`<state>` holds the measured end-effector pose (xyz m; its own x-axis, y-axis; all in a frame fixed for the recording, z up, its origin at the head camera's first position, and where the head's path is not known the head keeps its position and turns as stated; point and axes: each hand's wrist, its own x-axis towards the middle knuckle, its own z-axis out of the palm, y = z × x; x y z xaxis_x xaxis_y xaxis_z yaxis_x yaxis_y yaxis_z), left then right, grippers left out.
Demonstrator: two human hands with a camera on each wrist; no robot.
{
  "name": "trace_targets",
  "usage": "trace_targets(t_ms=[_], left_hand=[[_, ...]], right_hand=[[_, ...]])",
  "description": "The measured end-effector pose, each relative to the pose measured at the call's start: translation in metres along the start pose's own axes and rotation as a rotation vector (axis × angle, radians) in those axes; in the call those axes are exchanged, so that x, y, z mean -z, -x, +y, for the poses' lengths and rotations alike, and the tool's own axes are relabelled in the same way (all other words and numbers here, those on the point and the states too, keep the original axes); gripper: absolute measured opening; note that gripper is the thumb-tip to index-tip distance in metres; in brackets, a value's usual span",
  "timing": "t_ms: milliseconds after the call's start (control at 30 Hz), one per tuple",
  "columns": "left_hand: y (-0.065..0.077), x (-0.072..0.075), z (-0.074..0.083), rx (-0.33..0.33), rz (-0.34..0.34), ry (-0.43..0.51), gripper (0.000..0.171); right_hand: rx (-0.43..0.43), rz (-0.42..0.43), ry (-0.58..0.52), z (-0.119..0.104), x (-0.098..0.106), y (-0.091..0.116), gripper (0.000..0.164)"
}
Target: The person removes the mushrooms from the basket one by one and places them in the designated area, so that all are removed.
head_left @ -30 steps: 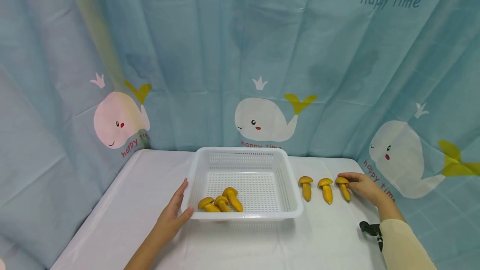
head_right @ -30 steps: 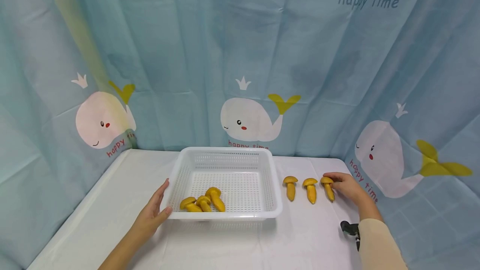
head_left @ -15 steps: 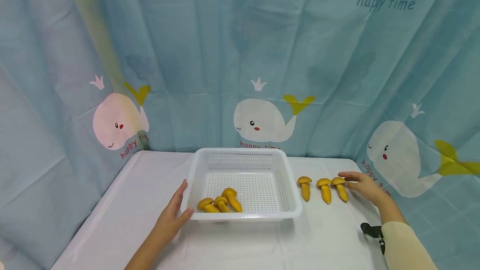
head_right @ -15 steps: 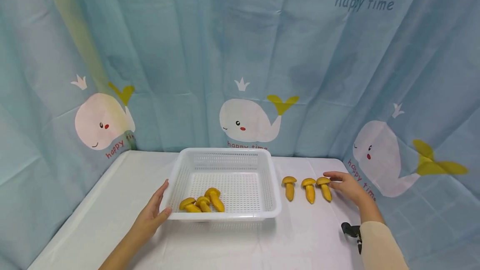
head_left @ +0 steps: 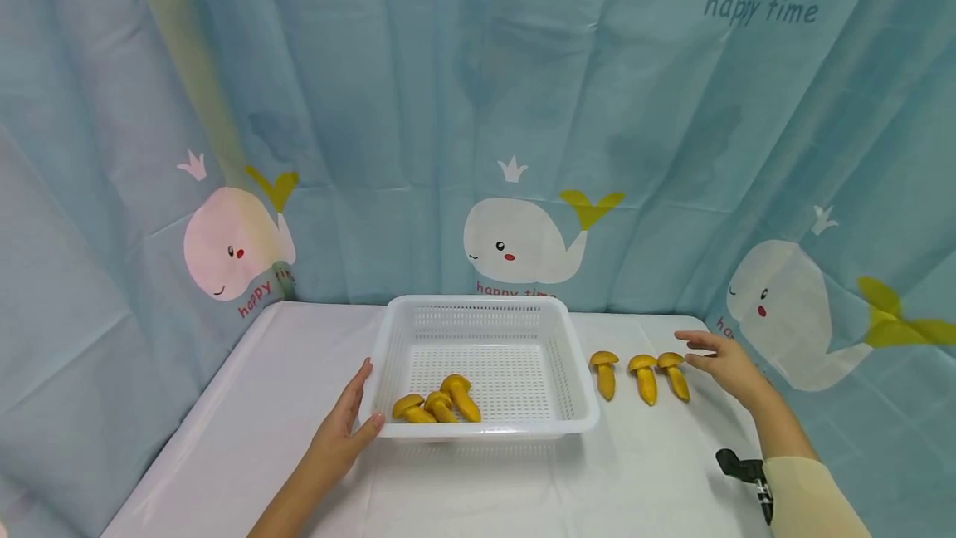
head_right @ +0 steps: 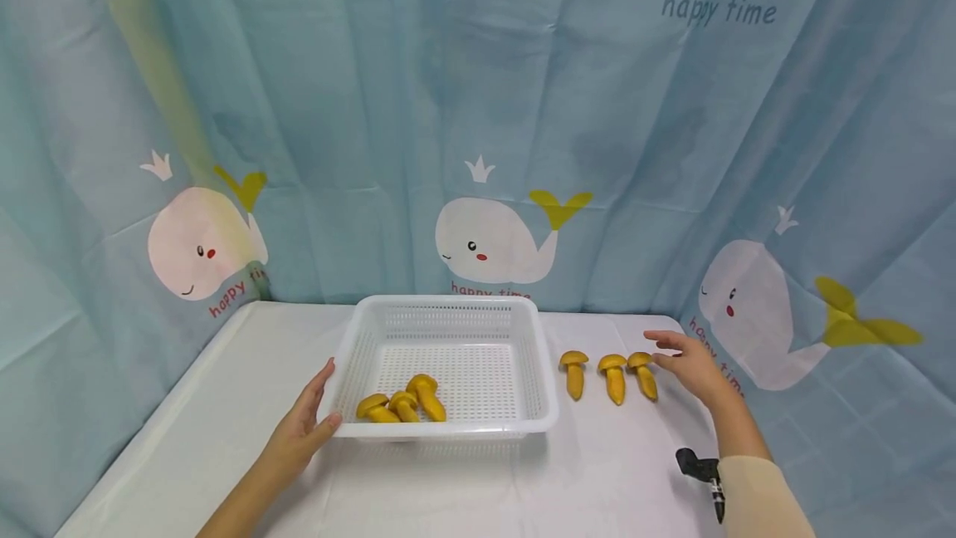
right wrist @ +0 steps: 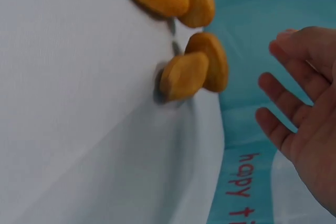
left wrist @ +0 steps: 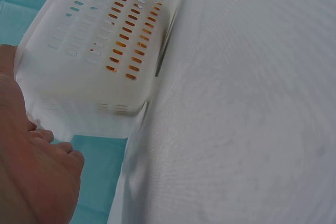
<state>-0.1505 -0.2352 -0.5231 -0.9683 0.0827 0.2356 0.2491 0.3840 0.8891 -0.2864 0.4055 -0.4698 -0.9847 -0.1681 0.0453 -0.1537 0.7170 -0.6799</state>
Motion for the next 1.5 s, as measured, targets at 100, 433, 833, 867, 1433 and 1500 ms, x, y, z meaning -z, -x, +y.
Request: trace_targets(t_ms=[100,433,833,867,1433,1500], left_hand=[[0.000,0.000,0.000,-0.003,-0.005,0.000,0.083],[0.000,0.003,0.001,-0.034,-0.006,-0.003,0.083],[-0.001,0.002,-0.001,-0.026,-0.006,-0.006,0.084],[-0.001,0.002,-0.001,-0.020,-0.007,-0.010,0.084],[0.000,0.002,0.002,-0.025,-0.017,0.018,0.083],[-0.001,0.002,0.001,-0.041,-0.020,0.025,0.083]], right_hand=[[-0.004,0.013,-0.009,-0.014,0.001,0.004,0.053],[0.007,0.104,-0.061,-0.062,-0.013,0.012,0.052],[0.074,0.125,-0.076,-0.100,-0.033,0.013,0.048],[0.083,0.130,-0.085,-0.103,-0.035,0.013,0.048],[0.276,0.096,-0.215,-0.174,-0.065,0.028,0.043],[0.300,0.084,-0.231,-0.182,-0.072,0.030,0.043]])
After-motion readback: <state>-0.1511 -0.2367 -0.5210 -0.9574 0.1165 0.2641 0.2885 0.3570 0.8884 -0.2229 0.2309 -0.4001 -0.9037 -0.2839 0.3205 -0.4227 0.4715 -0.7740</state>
